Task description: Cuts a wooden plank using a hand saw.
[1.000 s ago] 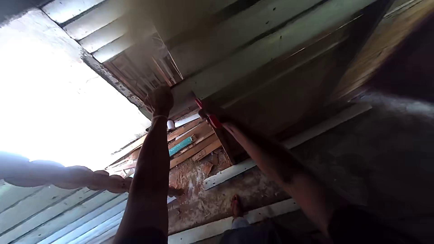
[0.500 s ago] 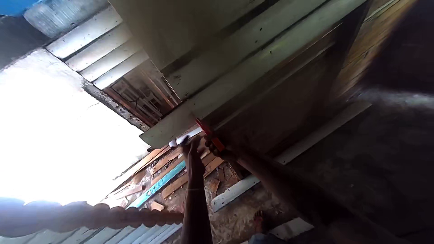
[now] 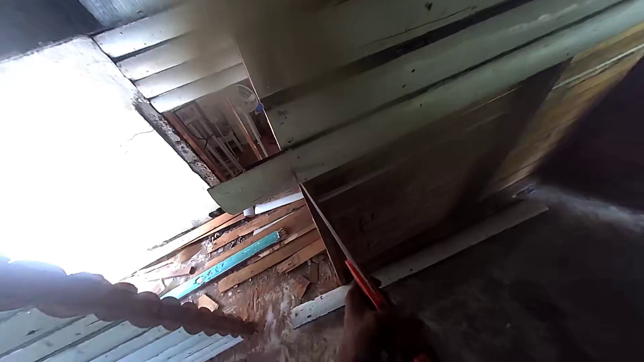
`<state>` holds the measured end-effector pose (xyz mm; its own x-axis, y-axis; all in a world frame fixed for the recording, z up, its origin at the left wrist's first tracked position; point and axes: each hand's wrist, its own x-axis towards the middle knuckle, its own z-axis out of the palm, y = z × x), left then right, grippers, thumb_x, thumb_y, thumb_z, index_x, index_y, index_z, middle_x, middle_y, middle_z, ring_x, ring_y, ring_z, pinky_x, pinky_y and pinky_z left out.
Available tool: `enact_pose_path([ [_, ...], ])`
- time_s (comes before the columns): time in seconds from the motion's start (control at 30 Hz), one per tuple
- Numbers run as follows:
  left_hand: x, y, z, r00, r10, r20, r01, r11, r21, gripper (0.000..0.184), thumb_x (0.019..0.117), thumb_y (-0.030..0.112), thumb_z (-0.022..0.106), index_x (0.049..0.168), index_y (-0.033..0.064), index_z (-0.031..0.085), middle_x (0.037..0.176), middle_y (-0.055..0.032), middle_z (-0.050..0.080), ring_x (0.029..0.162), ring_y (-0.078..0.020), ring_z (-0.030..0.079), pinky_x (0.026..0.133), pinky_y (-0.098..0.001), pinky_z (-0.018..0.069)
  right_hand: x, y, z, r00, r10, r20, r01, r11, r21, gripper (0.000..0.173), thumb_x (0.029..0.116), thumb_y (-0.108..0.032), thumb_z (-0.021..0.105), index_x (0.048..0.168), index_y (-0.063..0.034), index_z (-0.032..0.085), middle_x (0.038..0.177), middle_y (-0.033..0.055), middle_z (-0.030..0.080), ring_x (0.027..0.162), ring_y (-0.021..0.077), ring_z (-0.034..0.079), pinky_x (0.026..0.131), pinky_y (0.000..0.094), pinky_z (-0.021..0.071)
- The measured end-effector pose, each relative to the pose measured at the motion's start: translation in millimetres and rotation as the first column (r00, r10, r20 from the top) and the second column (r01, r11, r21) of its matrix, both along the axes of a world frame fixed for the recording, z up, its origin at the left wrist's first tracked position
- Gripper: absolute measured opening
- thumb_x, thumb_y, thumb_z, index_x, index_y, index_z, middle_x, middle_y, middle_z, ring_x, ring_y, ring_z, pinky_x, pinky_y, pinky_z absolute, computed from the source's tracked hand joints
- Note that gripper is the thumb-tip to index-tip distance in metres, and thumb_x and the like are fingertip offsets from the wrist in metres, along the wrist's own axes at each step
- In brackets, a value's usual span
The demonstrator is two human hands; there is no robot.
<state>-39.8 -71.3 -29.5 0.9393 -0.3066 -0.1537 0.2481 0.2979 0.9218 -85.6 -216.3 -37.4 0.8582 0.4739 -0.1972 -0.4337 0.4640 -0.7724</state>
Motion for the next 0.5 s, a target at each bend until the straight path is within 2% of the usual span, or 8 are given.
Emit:
enact_pose_path([
  [0.1,34.5,2.3,20.4,0.987,0.134,0.091,-0.140,0.988,0.061,0.045,0.0732,-0.001,0.082,0.111,-0.0046,0.059,0.082,-0.0126,0.068,0.069,-0.0195,0.068,0.061,-0.0360,0.0596,40.0,9.3,15.4,0.998,0.010,0.059,-0.016,0.994,0.107,0.014,0.0939,-0.015,0.052,0.094,-0.0179,0.067,0.070,-0.0017,0.064,0.053,0.0083,0.059,0.046,0.0265,0.0515],
  [0.17,101.4,14.3,38.2,0.954,0.212,0.212,-0.241,0.963,0.118,0.030,0.0786,0.001,0.071,0.107,-0.0038,0.063,0.081,-0.0093,0.070,0.069,-0.0164,0.069,0.062,-0.0349,0.0605,111.1,30.1,30.5,0.995,-0.020,0.097,0.012,0.997,0.078,0.014,0.1021,-0.023,0.051,0.104,-0.0145,0.063,0.069,-0.0016,0.062,0.052,0.0071,0.058,0.047,0.0247,0.0522],
  [0.23,161.7,30.4,49.0,0.939,0.246,0.239,-0.276,0.956,0.100,0.024,0.0810,0.001,0.066,0.103,-0.0047,0.060,0.076,-0.0105,0.068,0.064,-0.0180,0.067,0.056,-0.0355,0.0583,168.7,54.8,52.9,0.998,-0.037,0.050,0.031,0.994,0.105,0.019,0.1007,-0.017,0.044,0.089,-0.0122,0.059,0.061,-0.0020,0.059,0.043,0.0049,0.054,0.039,0.0204,0.0478],
  [0.3,174.9,43.3,47.9,0.943,0.211,0.256,-0.241,0.966,0.094,0.031,0.0787,0.004,0.066,0.108,-0.0050,0.060,0.081,-0.0125,0.069,0.068,-0.0202,0.069,0.061,-0.0377,0.0600,183.1,66.4,47.5,0.998,-0.012,0.061,0.003,0.989,0.147,0.021,0.0987,-0.016,0.043,0.085,-0.0119,0.058,0.059,-0.0012,0.057,0.044,0.0072,0.053,0.041,0.0231,0.0476],
  [0.33,150.5,45.1,35.6,0.955,0.182,0.236,-0.212,0.971,0.111,0.033,0.0785,0.004,0.067,0.109,-0.0041,0.060,0.082,-0.0114,0.069,0.070,-0.0192,0.069,0.063,-0.0375,0.0606,159.2,66.9,30.2,0.998,-0.026,0.055,0.019,0.991,0.134,0.016,0.0977,-0.016,0.047,0.089,-0.0117,0.060,0.062,-0.0009,0.059,0.046,0.0080,0.056,0.043,0.0244,0.0500],
  [0.37,115.2,41.3,20.6,0.965,0.157,0.212,-0.186,0.975,0.124,0.034,0.0781,0.003,0.069,0.110,-0.0036,0.060,0.082,-0.0095,0.069,0.071,-0.0175,0.068,0.065,-0.0366,0.0605,124.0,59.9,13.2,0.997,-0.048,0.054,0.043,0.995,0.090,0.011,0.0978,-0.017,0.053,0.100,-0.0103,0.062,0.067,0.0002,0.062,0.051,0.0096,0.059,0.047,0.0268,0.0537],
  [0.43,40.9,17.1,11.0,0.979,0.114,0.172,-0.139,0.980,0.141,0.041,0.0745,0.001,0.076,0.112,-0.0035,0.059,0.083,-0.0050,0.069,0.074,-0.0120,0.068,0.069,-0.0316,0.0604,50.3,30.3,4.3,0.998,-0.043,0.049,0.042,0.999,0.016,0.031,0.0920,-0.016,0.061,0.122,-0.0118,0.057,0.078,0.0001,0.067,0.059,0.0104,0.064,0.052,0.0285,0.0564],
  [0.5,-19.9,-9.6,20.8,0.993,0.095,0.064,-0.105,0.978,0.182,0.044,0.0681,-0.008,0.074,0.108,-0.0015,0.056,0.081,-0.0006,0.066,0.072,-0.0071,0.065,0.068,-0.0259,0.0577,-7.6,2.7,24.3,1.000,-0.009,-0.002,0.009,0.998,-0.056,0.051,0.0872,-0.006,0.054,0.136,-0.0144,0.042,0.084,-0.0047,0.064,0.063,0.0072,0.063,0.055,0.0256,0.0556],
])
